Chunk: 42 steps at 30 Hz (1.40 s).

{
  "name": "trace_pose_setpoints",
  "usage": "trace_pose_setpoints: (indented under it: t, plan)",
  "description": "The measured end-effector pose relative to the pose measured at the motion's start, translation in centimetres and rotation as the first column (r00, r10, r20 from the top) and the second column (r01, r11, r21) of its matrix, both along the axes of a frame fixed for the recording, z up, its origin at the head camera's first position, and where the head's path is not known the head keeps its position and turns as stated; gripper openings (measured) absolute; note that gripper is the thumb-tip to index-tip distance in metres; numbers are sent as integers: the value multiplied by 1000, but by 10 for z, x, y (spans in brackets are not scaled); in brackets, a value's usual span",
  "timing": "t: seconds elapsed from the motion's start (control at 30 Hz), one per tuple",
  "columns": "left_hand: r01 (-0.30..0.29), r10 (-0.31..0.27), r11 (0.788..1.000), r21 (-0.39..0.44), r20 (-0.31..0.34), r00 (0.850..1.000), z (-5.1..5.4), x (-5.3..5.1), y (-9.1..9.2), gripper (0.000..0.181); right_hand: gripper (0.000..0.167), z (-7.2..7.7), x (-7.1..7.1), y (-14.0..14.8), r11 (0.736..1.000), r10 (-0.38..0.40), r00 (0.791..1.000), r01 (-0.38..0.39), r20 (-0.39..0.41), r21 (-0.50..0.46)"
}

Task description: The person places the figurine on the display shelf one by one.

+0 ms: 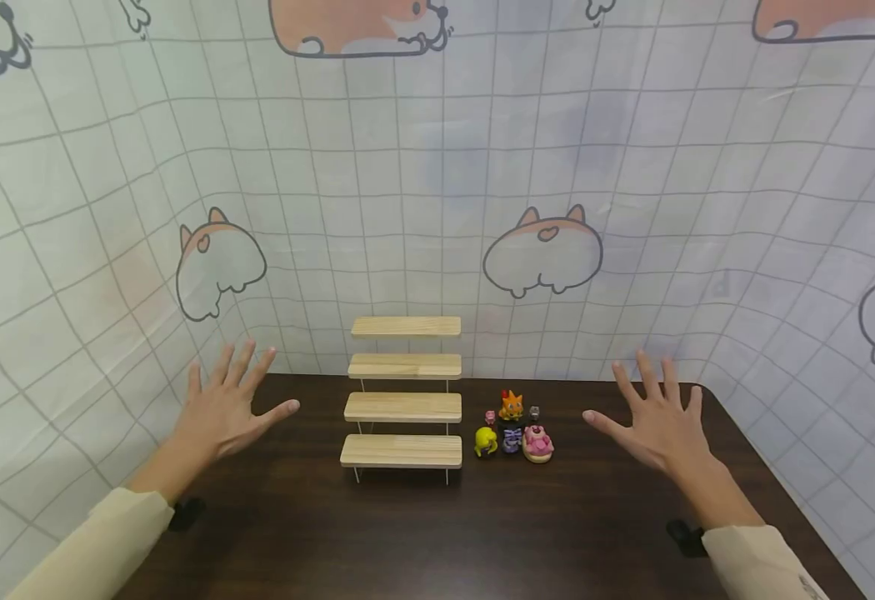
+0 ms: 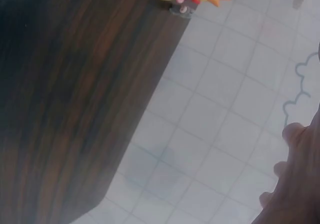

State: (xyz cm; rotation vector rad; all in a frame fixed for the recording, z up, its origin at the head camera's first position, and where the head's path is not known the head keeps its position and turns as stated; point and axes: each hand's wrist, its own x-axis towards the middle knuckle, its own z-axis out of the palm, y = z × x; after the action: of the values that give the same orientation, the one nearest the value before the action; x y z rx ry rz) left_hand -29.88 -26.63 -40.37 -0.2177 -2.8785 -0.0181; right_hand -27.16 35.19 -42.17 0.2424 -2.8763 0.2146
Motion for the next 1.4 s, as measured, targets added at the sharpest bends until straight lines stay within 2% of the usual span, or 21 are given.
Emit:
trace_pose_setpoints:
  t: [0.27, 0.47, 0.7, 0.93, 1.03, 1.17, 1.23, 1.3, 1.4]
  plan:
    - [5, -5, 1000, 13, 0, 1000, -14, 14, 4, 102, 96, -11, 11, -6, 1000, 1, 1000, -1, 19, -14]
    - [2, -3, 1000, 22, 17, 1000, -33, 24, 9, 102, 94, -19, 21, -15, 999, 18, 999, -16, 33, -41]
    - [11, -13, 997, 73, 21, 1000, -61, 31, 15, 100, 93, -34, 29, -27, 997, 27, 999, -24, 35, -75]
    - [15, -18, 988, 153, 24, 1000, -91, 32, 28, 96, 90, -53, 28, -38, 992, 25, 999, -21, 34, -127]
    - [4, -14, 981, 195, 49, 999, -101, 32, 34, 94, 87, -62, 27, -43, 986, 25, 999, -18, 38, -166]
    - [-8, -22, 955, 295, 99, 995, -110, 29, 44, 90, 83, -71, 26, -50, 972, 20, 999, -10, 38, -236]
    - [-9, -34, 935, 355, 115, 993, -113, 27, 50, 87, 81, -75, 26, -53, 963, 13, 999, -1, 43, -269]
    - [-7, -44, 912, 410, 115, 992, -116, 25, 55, 83, 80, -78, 24, -56, 954, 11, 999, 5, 51, -301]
    - [14, -58, 874, 485, 76, 995, -120, 24, 61, 77, 78, -83, 21, -59, 934, 22, 998, 1, 60, -358]
